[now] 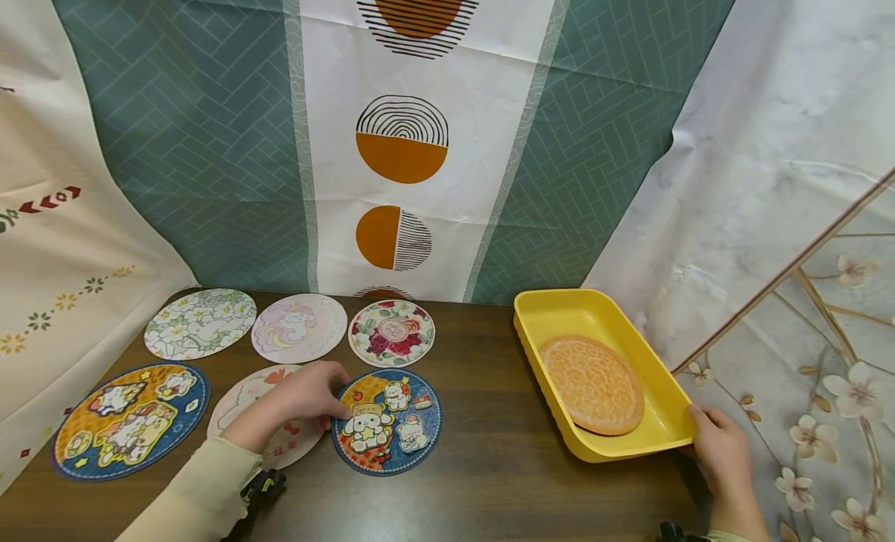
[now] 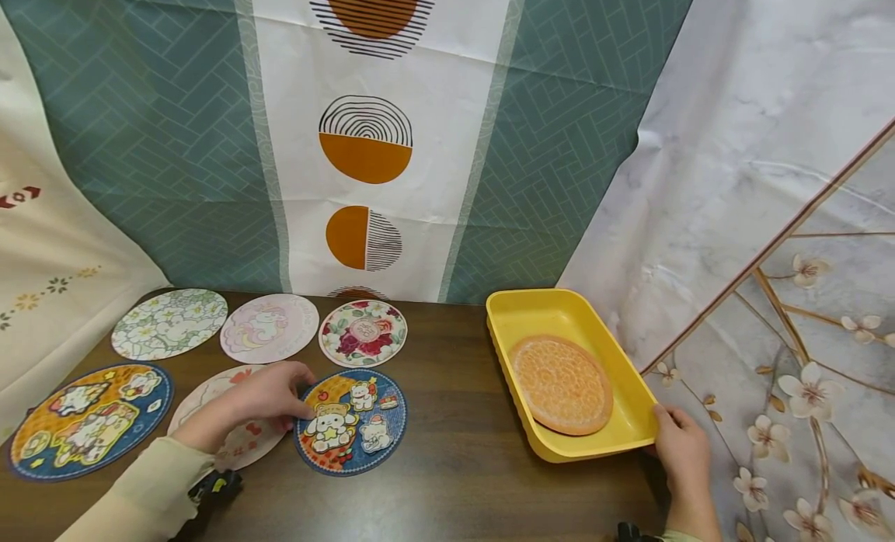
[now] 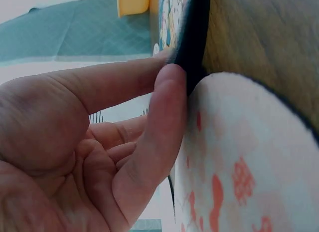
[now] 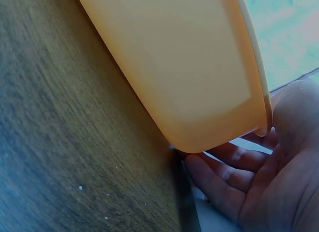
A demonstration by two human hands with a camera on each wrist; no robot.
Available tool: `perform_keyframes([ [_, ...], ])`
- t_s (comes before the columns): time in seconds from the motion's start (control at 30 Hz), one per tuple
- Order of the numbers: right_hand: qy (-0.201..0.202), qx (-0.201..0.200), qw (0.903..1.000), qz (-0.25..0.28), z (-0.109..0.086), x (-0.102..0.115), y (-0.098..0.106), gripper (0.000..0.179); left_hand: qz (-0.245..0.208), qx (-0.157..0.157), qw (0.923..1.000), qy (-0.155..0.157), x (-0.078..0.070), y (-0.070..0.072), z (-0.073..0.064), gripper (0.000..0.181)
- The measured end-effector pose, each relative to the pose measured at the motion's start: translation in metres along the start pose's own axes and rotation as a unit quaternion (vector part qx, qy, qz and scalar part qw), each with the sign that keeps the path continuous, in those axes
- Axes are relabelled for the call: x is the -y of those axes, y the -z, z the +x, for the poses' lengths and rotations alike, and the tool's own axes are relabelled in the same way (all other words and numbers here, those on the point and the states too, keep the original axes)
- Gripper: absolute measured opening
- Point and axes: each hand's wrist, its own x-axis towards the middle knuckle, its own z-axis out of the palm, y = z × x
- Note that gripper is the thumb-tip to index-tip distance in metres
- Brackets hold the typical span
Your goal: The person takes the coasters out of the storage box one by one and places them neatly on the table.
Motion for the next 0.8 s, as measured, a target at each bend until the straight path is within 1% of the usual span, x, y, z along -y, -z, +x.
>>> perform_keyframes([
  [0.17,0.001,-0.002,1.0000,0.000,0.000,0.000,0.000,0.059,-0.001,0.000,1.0000,-0.007,0.004,0.003,0.000,0.048],
  [0.27,-0.001,0.000,1.0000,0.001,0.000,0.000,0.000,0.060,0.001,-0.001,1.0000,-0.004,0.006,0.004,0.000,0.044],
  [0.37,-0.001,0.002,1.0000,0.001,0.000,0.000,0.000,0.060,0.009,-0.002,1.0000,-0.001,0.006,0.005,0.000,0.043],
  [0.47,-0.002,0.004,1.0000,0.000,0.000,0.000,0.000,0.060,0.021,-0.003,0.9997,-0.007,0.006,0.005,0.001,0.041],
  [0.53,-0.001,0.004,1.0000,-0.001,0.001,-0.001,0.000,0.061,0.037,-0.006,0.9992,-0.013,0.006,0.006,0.001,0.040],
  [0.6,-0.002,0.004,1.0000,-0.003,0.001,-0.001,0.000,0.061,0.069,-0.015,0.9972,-0.026,0.005,0.009,0.003,0.040],
  [0.7,-0.002,0.005,0.9999,-0.009,0.001,-0.001,0.000,0.061,0.114,-0.032,0.9925,-0.033,0.003,0.012,0.005,0.040],
  [0.77,-0.003,0.006,0.9999,-0.011,0.001,-0.001,0.001,0.062,0.124,-0.038,0.9910,-0.036,0.001,0.015,0.006,0.041],
  [0.8,-0.003,0.005,0.9999,-0.011,0.001,-0.001,0.001,0.062,0.120,-0.039,0.9914,-0.035,0.000,0.015,0.006,0.041],
])
